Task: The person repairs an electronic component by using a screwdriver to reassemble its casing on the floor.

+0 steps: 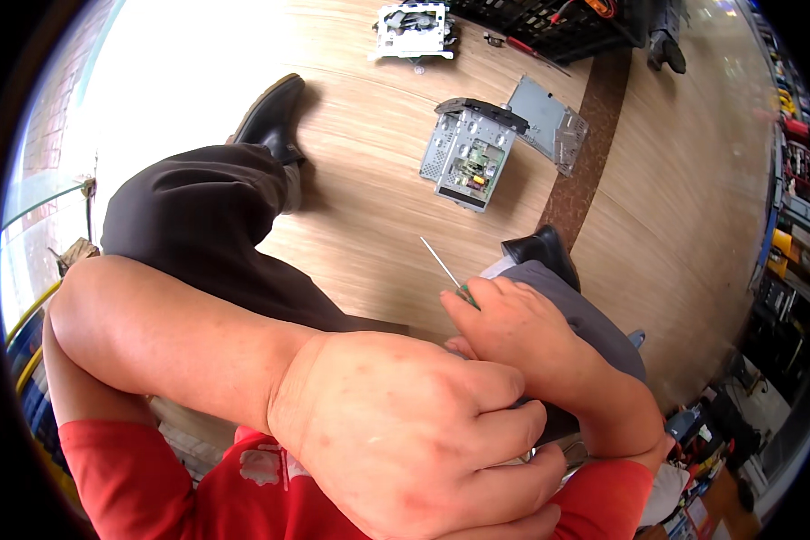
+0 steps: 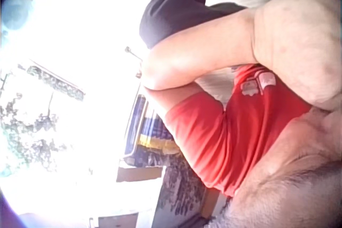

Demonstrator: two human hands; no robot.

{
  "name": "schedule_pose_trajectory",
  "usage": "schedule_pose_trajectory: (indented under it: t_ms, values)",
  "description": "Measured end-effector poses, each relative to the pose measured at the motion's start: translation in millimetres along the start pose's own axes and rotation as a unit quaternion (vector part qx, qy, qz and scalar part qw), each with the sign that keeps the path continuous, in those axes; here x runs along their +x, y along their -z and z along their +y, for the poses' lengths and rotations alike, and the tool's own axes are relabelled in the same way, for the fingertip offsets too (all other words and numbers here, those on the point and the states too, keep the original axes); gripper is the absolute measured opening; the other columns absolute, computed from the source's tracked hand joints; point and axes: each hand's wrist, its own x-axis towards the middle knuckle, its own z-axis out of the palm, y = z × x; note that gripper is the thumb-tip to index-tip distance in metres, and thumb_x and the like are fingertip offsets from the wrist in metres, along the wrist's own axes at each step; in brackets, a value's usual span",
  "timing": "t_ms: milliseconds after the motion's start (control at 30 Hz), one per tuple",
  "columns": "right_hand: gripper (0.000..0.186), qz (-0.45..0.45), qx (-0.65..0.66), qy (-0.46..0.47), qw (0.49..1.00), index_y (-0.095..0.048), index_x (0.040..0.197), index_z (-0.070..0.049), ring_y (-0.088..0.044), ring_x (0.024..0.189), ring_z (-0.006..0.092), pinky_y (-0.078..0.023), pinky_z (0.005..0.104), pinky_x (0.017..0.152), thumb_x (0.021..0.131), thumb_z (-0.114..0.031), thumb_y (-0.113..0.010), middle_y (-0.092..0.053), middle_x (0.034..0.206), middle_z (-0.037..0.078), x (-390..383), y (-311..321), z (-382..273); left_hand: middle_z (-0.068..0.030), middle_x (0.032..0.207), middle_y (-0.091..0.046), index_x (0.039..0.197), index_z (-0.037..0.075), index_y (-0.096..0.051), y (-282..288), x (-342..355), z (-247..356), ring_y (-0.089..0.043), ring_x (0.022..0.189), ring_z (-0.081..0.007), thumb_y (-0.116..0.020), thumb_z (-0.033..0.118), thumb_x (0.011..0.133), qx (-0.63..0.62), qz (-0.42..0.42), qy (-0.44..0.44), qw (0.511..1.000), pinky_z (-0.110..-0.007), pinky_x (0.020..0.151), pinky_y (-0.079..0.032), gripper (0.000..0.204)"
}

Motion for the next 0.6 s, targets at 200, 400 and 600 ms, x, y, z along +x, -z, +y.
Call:
schedule_pose_trajectory:
  t_ms: [200, 400, 600]
  values:
    - [0.045, -0.024, 0.010, -0.011, 1.000, -0.061, 0.128, -0.001, -0.063, 0.107, 0.0345, -0.052, 0.0441, 0.092, 0.093, -0.028, -0.071, -0.063, 0.109, 0.016, 0, 3, -1, -0.0146, 0.105, -0.072, 0.101, 0.006, -0.075, 28, 15, -6, -0.073, 0.085, -0.0295, -0.060, 0.022, 0.091, -0.041, -0.194, -0.009, 0.980, -0.040, 0.076, -0.059, 0.024]
    - [0.051, -0.056, 0.019, -0.022, 0.998, -0.059, 0.134, -0.001, -0.060, 0.109, 0.0347, -0.050, 0.0442, 0.095, 0.093, -0.028, -0.071, -0.060, 0.112, 0.017, 1, 5, -1, -0.0140, 0.104, -0.072, 0.101, 0.006, -0.076, 28, 16, -6, -0.073, 0.086, -0.0289, -0.061, 0.022, 0.091, -0.037, -0.193, -0.005, 0.980, -0.040, 0.077, -0.059, 0.024]
    - [0.050, -0.053, 0.017, -0.021, 0.998, -0.059, 0.133, -0.001, -0.061, 0.107, 0.0344, -0.050, 0.0440, 0.093, 0.093, -0.027, -0.071, -0.059, 0.111, 0.017, 0, 4, -1, -0.0136, 0.105, -0.073, 0.105, 0.007, -0.077, 27, 15, -7, -0.073, 0.087, -0.0284, -0.061, 0.022, 0.091, -0.047, -0.194, -0.004, 0.980, -0.039, 0.077, -0.059, 0.027]
